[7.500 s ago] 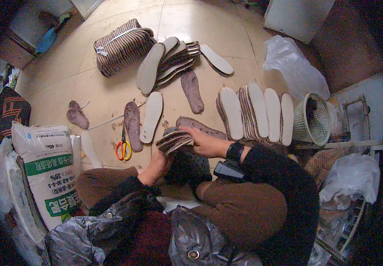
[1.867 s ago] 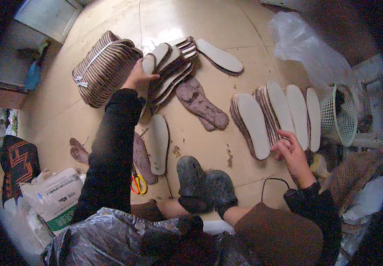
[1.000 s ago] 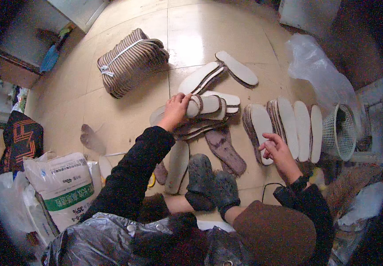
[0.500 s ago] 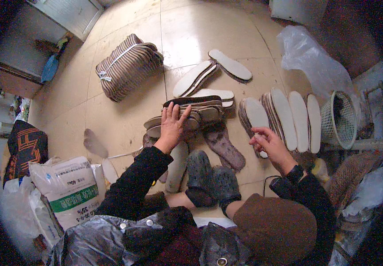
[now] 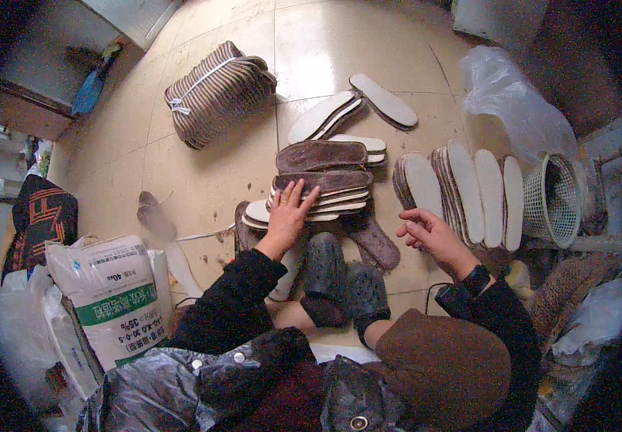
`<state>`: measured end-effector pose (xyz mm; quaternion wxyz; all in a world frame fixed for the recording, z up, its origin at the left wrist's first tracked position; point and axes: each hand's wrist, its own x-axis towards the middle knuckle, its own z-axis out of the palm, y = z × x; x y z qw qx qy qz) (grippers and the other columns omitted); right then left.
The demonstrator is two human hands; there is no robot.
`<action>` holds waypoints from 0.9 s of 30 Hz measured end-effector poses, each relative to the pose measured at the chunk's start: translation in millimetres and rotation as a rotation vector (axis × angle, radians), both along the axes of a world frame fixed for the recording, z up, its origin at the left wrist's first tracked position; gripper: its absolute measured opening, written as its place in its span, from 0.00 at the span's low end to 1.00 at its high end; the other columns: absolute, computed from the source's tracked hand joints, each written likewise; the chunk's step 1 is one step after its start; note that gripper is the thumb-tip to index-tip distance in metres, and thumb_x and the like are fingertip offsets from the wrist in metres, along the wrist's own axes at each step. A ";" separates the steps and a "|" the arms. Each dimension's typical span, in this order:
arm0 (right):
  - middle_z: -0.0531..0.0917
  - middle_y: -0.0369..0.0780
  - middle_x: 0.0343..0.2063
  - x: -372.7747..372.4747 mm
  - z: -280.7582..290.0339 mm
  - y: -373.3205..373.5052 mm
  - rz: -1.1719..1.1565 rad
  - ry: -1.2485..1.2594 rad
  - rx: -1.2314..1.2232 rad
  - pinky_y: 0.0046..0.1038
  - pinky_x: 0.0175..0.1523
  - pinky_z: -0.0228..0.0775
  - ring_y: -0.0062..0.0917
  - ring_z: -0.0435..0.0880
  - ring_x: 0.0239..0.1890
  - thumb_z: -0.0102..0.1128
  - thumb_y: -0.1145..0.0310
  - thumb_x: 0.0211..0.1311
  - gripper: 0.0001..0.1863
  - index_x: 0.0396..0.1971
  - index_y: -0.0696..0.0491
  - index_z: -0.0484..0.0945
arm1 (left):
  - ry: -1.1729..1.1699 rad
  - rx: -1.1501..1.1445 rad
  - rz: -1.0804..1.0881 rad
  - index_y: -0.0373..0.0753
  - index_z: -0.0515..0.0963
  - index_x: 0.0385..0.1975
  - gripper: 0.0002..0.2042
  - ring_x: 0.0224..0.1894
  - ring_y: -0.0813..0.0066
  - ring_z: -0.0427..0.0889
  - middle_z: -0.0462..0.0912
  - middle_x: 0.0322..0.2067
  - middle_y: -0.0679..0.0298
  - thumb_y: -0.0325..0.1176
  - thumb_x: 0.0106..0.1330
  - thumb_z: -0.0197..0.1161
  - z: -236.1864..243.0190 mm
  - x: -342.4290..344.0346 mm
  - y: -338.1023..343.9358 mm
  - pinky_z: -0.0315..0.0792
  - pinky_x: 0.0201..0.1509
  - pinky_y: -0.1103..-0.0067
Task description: The person sits on the floor and repeatedly aligns a brown fabric insole with a white foam insole, then uses scissors to trim the fabric to match the foam shape. The person stacks trimmed pairs and continues the process with additional insoles.
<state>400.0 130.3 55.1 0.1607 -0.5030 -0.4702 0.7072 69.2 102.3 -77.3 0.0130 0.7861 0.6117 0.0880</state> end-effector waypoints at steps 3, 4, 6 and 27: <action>0.79 0.35 0.35 -1.5 -0.6 0.9 -0.008 0.025 -0.018 0.18 0.39 0.67 0.15 0.73 0.32 0.50 0.62 0.67 0.18 0.52 0.54 0.68 | 0.080 -0.016 0.020 0.54 0.59 0.63 0.31 0.61 0.59 0.64 0.65 0.59 0.57 0.28 0.57 0.54 8.7 -9.0 10.3 0.59 0.61 0.60; 0.79 0.35 0.35 -1.9 -1.0 1.0 -0.008 0.019 -0.016 0.18 0.39 0.67 0.15 0.73 0.32 0.50 0.62 0.67 0.18 0.52 0.54 0.68 | 0.048 -0.020 -0.003 0.53 0.60 0.62 0.30 0.60 0.59 0.66 0.66 0.58 0.58 0.28 0.56 0.54 13.3 -11.6 15.1 0.60 0.60 0.61; 0.79 0.35 0.35 -1.8 -1.5 1.0 -0.012 0.021 -0.003 0.18 0.39 0.67 0.15 0.73 0.32 0.50 0.62 0.67 0.18 0.52 0.54 0.68 | 0.027 -0.122 -0.040 0.50 0.63 0.60 0.29 0.57 0.61 0.69 0.69 0.55 0.60 0.28 0.55 0.56 24.3 -16.2 25.4 0.63 0.57 0.63; 0.78 0.36 0.34 -1.6 -4.1 0.1 -0.079 0.020 -0.041 0.16 0.36 0.66 0.15 0.72 0.30 0.50 0.63 0.68 0.17 0.51 0.56 0.69 | -0.056 -0.101 0.455 0.46 0.48 0.67 0.52 0.55 0.53 0.71 0.63 0.59 0.47 0.35 0.41 0.75 3.9 -65.9 9.9 0.64 0.57 0.64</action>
